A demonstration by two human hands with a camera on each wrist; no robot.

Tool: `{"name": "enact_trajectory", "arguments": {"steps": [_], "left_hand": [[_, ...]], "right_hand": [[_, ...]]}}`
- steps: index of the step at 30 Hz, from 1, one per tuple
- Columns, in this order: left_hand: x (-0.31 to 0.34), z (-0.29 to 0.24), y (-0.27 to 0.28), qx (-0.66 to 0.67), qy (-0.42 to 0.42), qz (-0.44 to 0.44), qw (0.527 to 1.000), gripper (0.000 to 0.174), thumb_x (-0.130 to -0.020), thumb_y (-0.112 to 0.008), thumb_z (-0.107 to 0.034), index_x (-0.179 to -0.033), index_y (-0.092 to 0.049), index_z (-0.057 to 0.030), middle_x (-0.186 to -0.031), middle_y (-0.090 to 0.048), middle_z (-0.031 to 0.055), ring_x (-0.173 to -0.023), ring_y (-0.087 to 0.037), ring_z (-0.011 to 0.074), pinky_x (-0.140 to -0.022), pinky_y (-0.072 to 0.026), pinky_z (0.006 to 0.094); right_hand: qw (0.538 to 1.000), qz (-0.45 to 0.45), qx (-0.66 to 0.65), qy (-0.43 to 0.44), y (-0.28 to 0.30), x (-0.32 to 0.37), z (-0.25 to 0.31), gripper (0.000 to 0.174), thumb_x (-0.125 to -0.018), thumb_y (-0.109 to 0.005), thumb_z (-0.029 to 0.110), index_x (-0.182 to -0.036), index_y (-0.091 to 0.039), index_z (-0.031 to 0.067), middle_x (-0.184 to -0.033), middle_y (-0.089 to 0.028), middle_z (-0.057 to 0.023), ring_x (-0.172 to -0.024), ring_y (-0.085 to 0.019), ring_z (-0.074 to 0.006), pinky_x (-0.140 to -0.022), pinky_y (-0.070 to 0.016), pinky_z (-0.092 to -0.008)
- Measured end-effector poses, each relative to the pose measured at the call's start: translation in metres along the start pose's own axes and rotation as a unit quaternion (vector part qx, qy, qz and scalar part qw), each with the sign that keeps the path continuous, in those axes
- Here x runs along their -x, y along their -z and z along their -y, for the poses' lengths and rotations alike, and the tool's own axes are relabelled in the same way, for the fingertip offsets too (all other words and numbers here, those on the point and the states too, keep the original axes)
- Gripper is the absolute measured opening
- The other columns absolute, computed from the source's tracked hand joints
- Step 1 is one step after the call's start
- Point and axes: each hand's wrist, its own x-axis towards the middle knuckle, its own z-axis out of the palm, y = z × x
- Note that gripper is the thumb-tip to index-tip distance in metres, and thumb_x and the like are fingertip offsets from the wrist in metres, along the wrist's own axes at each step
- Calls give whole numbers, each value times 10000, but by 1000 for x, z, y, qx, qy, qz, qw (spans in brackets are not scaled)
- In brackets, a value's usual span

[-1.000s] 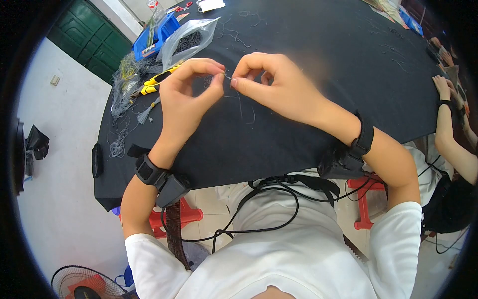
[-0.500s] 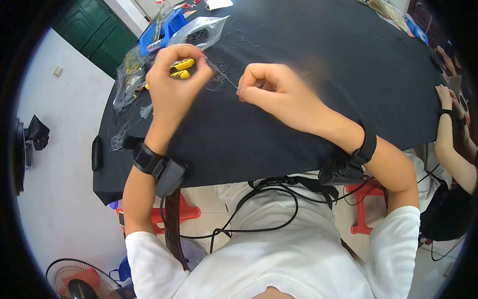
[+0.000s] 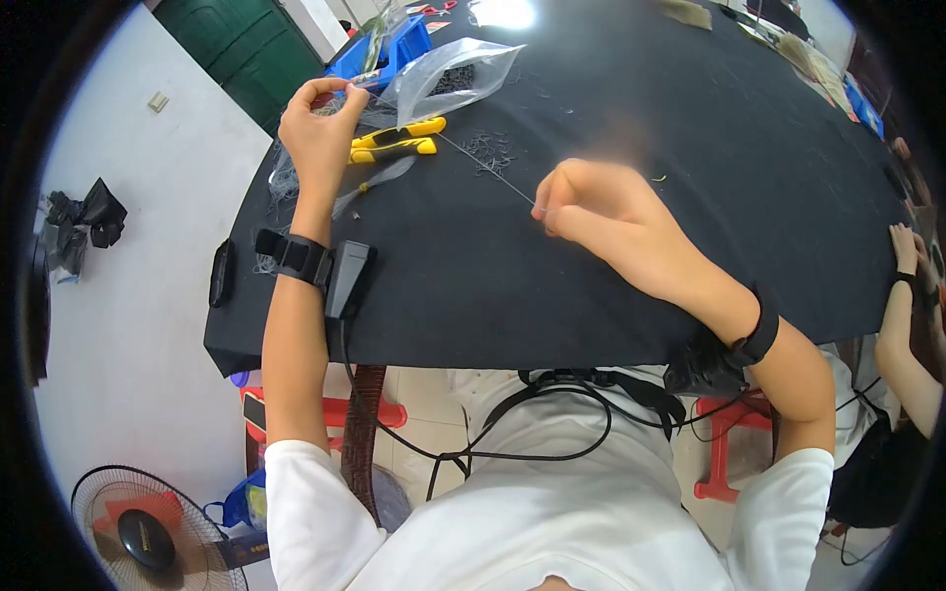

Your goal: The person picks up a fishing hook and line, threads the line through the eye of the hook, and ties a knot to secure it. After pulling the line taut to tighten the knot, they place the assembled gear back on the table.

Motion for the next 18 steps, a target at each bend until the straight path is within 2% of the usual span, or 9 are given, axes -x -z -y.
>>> {"name": "enact_trajectory", "arguments": {"steps": [9, 12, 15, 16, 18], "left_hand": [[-3, 30, 3, -59, 26, -5, 998, 240, -670, -694, -233, -766, -672, -15, -725, -632, 74, -712, -585, 162, -706, -457, 276], [-3, 35, 3, -57, 46, 4, 997, 248, -665, -694, -237, -776, -675, -17, -716, -632, 70, -694, -581, 144, -698, -456, 259], [-1, 32, 2, -38, 97, 15, 994, 231, -708, -701, -219, -798, -682, -8, -723, -641, 51, -675, -576, 127, -668, -453, 255], [-1, 32, -1, 60, 143, 15, 988, 225, -725, -705, -211, -816, -686, -7, -741, -644, 42, -694, -575, 115, -666, -443, 247], [-2, 28, -5, 252, 229, 15, 940, 215, -757, -711, -196, -853, -693, -5, -778, -652, 24, -732, -573, 92, -664, -422, 232]], "right_hand": [[1000, -2, -5, -4, 0, -1, 1, 113, -818, -530, 89, -759, -539, -6, -889, -552, -51, -785, -512, -105, -709, -424, -249], [1000, -8, 29, 2, 3, -3, -2, 116, -816, -531, 95, -773, -547, -13, -890, -561, -46, -775, -514, -99, -703, -424, -241], [999, -41, 28, -7, 0, -3, 2, 121, -819, -523, 94, -708, -499, 53, -844, -548, -38, -752, -486, -98, -699, -392, -239], [997, -71, 41, -14, 2, -4, 2, 114, -824, -538, 122, -734, -532, 53, -828, -560, -26, -744, -500, -90, -688, -398, -234], [989, -132, 67, -28, 12, -5, 1, 140, -834, -567, 179, -787, -599, 51, -796, -586, -2, -727, -527, -74, -665, -409, -223]]}}
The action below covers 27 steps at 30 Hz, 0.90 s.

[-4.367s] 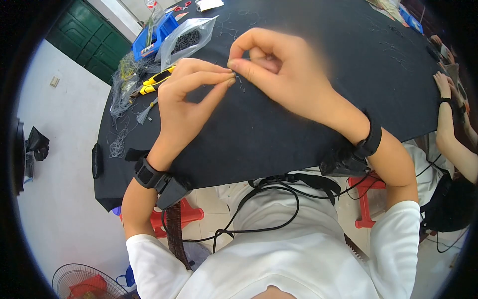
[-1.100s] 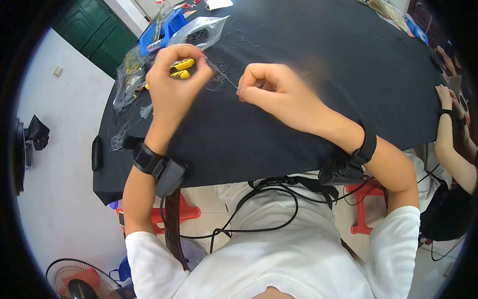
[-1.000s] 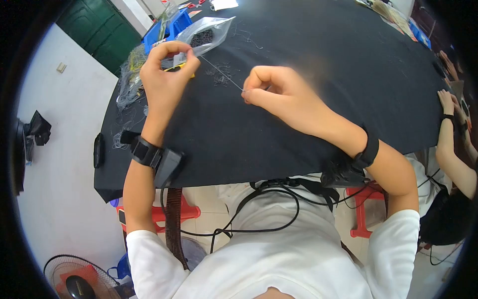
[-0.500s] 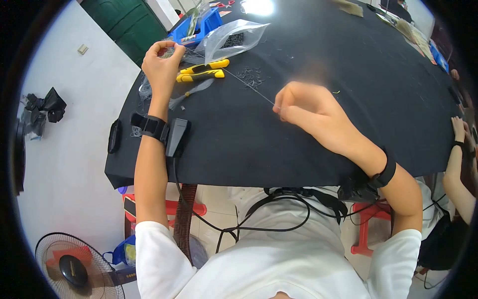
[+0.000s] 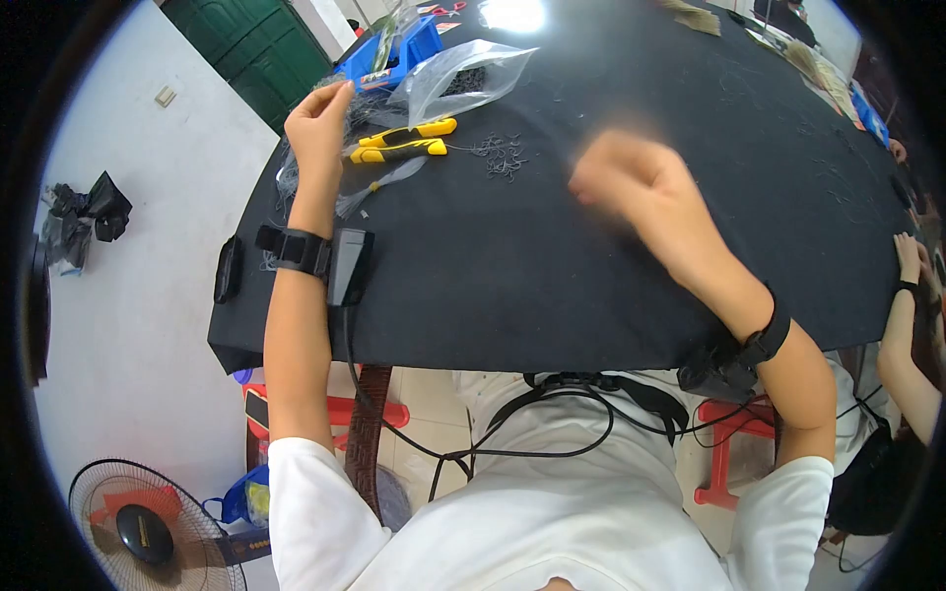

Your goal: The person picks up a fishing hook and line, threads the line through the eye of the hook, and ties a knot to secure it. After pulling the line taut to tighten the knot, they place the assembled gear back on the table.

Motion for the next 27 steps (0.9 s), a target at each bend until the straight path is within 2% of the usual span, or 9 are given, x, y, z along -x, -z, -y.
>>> {"name": "enact_trajectory", "arguments": {"steps": [3, 7, 8, 11, 14, 17, 18, 23, 27], "left_hand": [[9, -20, -11, 96, 66, 38, 993, 164, -787, -693, -111, -909, -691, 0, -858, -674, 37, -783, -603, 91, -728, -447, 197], [43, -48, -35, 139, 15, 176, 974, 214, -800, -692, -164, -978, -687, -47, -920, -671, 30, -842, -561, 44, -672, -356, 179], [50, -55, -39, 135, 4, 223, 965, 204, -810, -675, -130, -997, -681, -50, -929, -671, 41, -851, -580, 57, -701, -398, 185], [76, -72, -51, 119, 12, 296, 948, 154, -805, -656, -39, -953, -683, -11, -904, -674, 56, -857, -608, 95, -782, -456, 216], [91, -78, -58, 94, -25, 338, 936, 135, -770, -696, -71, -902, -703, -43, -841, -681, 13, -709, -575, 55, -626, -419, 189], [103, -82, -60, 28, -70, 361, 930, 136, -790, -667, -33, -920, -685, 2, -897, -676, 47, -794, -595, 83, -729, -445, 215], [106, -85, -60, 16, -137, 363, 922, 135, -774, -672, -24, -908, -687, -16, -884, -675, 30, -777, -582, 81, -680, -415, 218], [111, -90, -61, -7, -202, 352, 914, 150, -757, -677, -12, -902, -683, -49, -880, -669, 12, -787, -574, 94, -658, -396, 228], [109, -89, -62, -15, -252, 338, 907, 162, -744, -685, -5, -898, -684, -54, -874, -667, 5, -785, -575, 100, -656, -400, 232]], "right_hand": [[995, -91, 9, -38, 23, -13, -10, 178, -846, -580, 259, -833, -630, 89, -753, -586, 24, -686, -513, -62, -604, -379, -223], [990, -123, -47, -60, 38, -20, -22, 195, -852, -581, 266, -829, -631, 79, -755, -578, 29, -683, -495, -58, -584, -365, -219], [986, -146, -58, -55, 37, -20, -23, 191, -851, -588, 247, -862, -632, 62, -801, -596, 10, -673, -486, -64, -592, -370, -206], [991, -103, -88, -15, 22, -16, -9, 204, -854, -585, 218, -940, -612, 35, -880, -621, -40, -698, -529, -84, -584, -391, -204], [979, 4, -197, -52, 9, -6, 6, 251, -861, -562, 190, -1032, -571, 7, -985, -623, -98, -755, -584, -121, -563, -417, -202], [957, 107, -258, -79, 4, 1, 4, 244, -871, -506, 129, -1085, -508, 13, -1072, -600, -149, -805, -639, -180, -559, -456, -203], [950, 124, -270, -95, 3, 1, 4, 229, -872, -501, 127, -1072, -505, 17, -1051, -605, -152, -804, -642, -184, -563, -460, -206], [945, 131, -262, -144, 0, 2, 8, 164, -861, -500, 129, -992, -506, 31, -939, -628, -158, -800, -647, -184, -587, -474, -222], [938, 138, -282, -148, 2, -1, 2, 148, -847, -512, 132, -959, -527, 37, -780, -588, -75, -670, -574, -121, -570, -440, -225]]}}
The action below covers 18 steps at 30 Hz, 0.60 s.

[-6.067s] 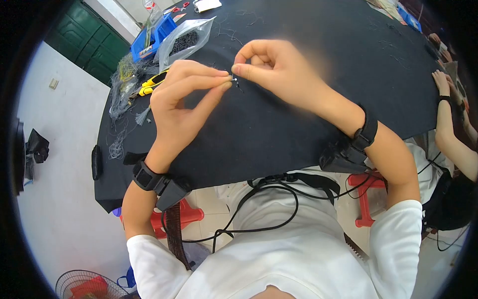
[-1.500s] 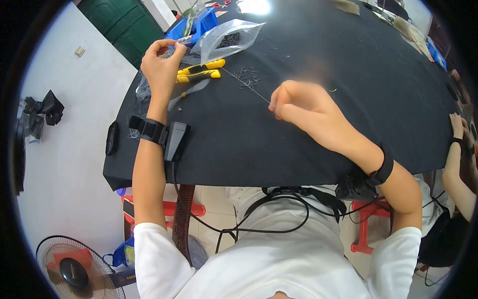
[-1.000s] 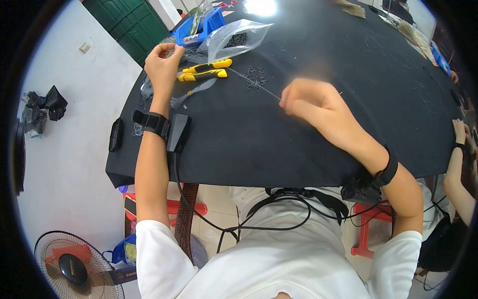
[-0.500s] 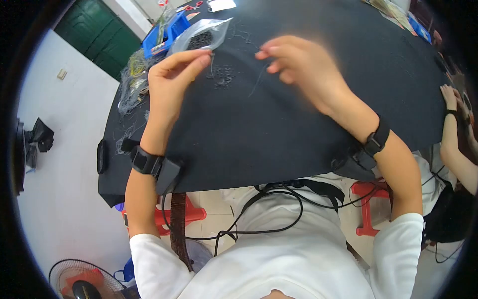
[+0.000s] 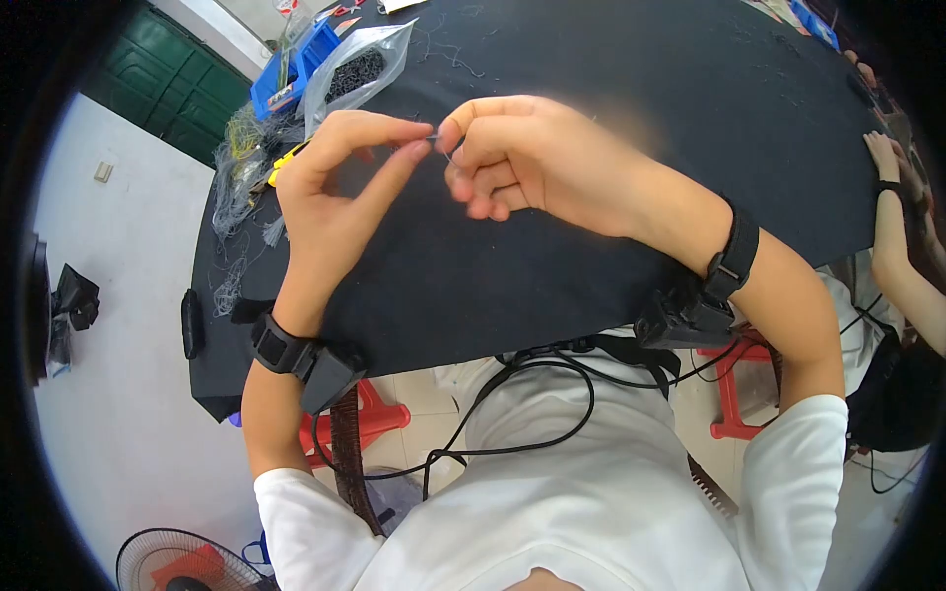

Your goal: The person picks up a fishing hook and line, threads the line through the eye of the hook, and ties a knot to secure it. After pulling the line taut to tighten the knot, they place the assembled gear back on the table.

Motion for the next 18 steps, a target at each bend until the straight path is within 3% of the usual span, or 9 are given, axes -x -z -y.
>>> {"name": "enact_trajectory", "arguments": {"steps": [2, 5, 11, 18], "left_hand": [[-1, 0, -1, -10, -23, -9, 1000, 160, -724, -691, -4, -873, -685, -64, -846, -665, 8, -768, -577, 119, -653, -412, 239], [-3, -2, -2, -18, -29, -28, 999, 152, -689, -699, -5, -822, -686, -77, -787, -660, 17, -733, -582, 156, -653, -438, 253], [-1, -2, -5, -18, -30, -8, 999, 171, -685, -709, -5, -842, -688, -71, -785, -654, 18, -731, -578, 151, -652, -441, 255], [2, -4, -5, -5, -6, 32, 999, 227, -706, -709, -6, -924, -682, -66, -798, -646, 13, -741, -562, 111, -673, -420, 235]], "right_hand": [[999, 25, -23, 5, 3, -1, -2, 125, -840, -521, 132, -926, -546, 44, -727, -545, -29, -613, -503, -89, -566, -410, -220], [998, -20, 24, 57, -1, -2, -2, 118, -834, -534, 137, -894, -572, 43, -685, -480, 15, -604, -414, -69, -575, -368, -218], [984, -65, 135, 94, 5, -3, -7, 165, -818, -582, 182, -902, -612, 44, -755, -538, 26, -639, -418, -49, -593, -347, -196], [977, -101, 162, 93, 3, -2, -11, 163, -790, -625, 200, -858, -638, 53, -717, -554, 44, -625, -417, -30, -570, -329, -181]]}}
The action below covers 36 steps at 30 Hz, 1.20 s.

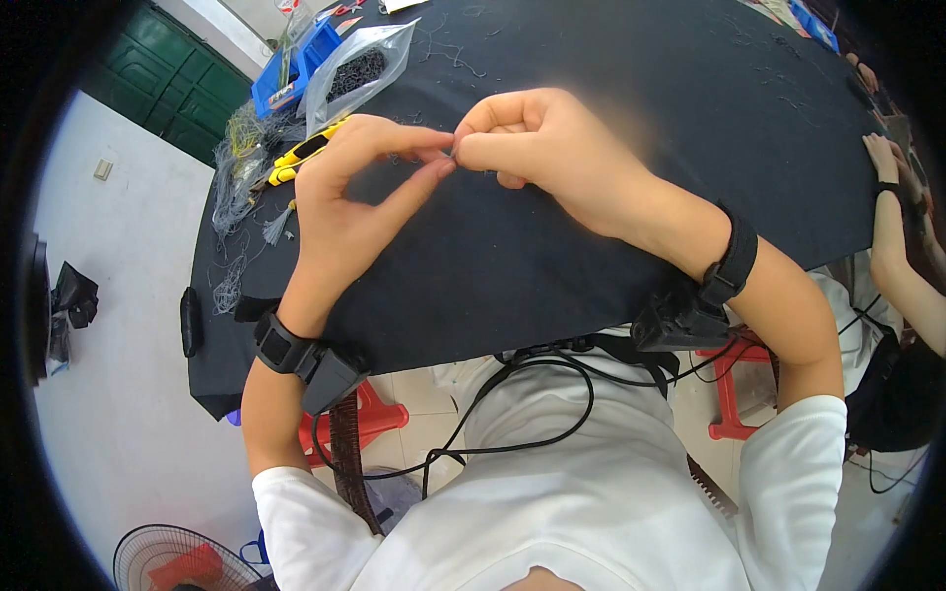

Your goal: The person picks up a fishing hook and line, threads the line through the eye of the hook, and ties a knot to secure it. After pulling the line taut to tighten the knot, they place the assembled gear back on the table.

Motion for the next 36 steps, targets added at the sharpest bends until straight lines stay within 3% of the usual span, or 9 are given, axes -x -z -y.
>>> {"name": "enact_trajectory", "arguments": {"steps": [11, 14, 22, 26, 29, 32, 36], "left_hand": [[-1, -3, 1, -23, 7, -26, 999, 235, -718, -685, 3, -940, -681, -71, -787, -638, 14, -746, -558, 117, -695, -419, 247], [-1, -1, 1, -23, 2, -38, 999, 219, -724, -673, 8, -930, -681, -67, -805, -634, 20, -750, -557, 120, -701, -421, 248], [0, 1, 2, -32, 21, -41, 998, 164, -735, -665, -8, -891, -678, -58, -822, -634, 22, -753, -548, 114, -693, -418, 243], [-2, 1, -2, -28, 21, -74, 997, 145, -674, -673, -12, -809, -668, -63, -734, -646, 22, -699, -576, 154, -651, -450, 267], [-2, 1, -3, -25, 34, -78, 996, 131, -677, -673, -22, -802, -663, -58, -727, -645, 24, -687, -567, 150, -646, -447, 263], [-1, 0, -3, -27, 50, -72, 996, 115, -702, -671, -34, -816, -661, -44, -750, -646, 25, -697, -554, 130, -662, -432, 250], [0, -2, -1, -26, 68, -51, 996, 109, -753, -668, -53, -858, -666, -24, -805, -647, 25, -725, -531, 91, -691, -402, 224]], "right_hand": [[997, -3, -65, -29, 1, 2, 9, 179, -811, -592, 219, -833, -634, 46, -747, -535, 36, -608, -392, -37, -569, -327, -195], [999, -24, -27, -13, -2, -2, 3, 102, -829, -566, 148, -841, -599, 53, -608, -412, 68, -499, -281, -29, -537, -293, -207], [999, -29, -42, 3, -3, -1, 5, 71, -825, -576, 143, -797, -573, 77, -627, -401, 71, -533, -305, -26, -543, -291, -201], [999, -20, -22, 17, -1, -1, 5, 56, -826, -573, 135, -811, -580, 81, -649, -424, 64, -550, -326, -27, -549, -295, -194], [1000, 4, -19, 20, 2, -1, 2, 109, -804, -574, 167, -849, -607, 73, -801, -566, 27, -694, -453, -32, -612, -352, -192], [999, -14, -13, 31, -1, -4, 1, 65, -826, -572, 138, -843, -591, 78, -698, -471, 54, -608, -378, -35, -570, -309, -188], [999, -11, -20, 36, -1, -4, 1, 90, -823, -573, 157, -840, -598, 72, -731, -502, 45, -642, -405, -36, -594, -335, -193]]}}
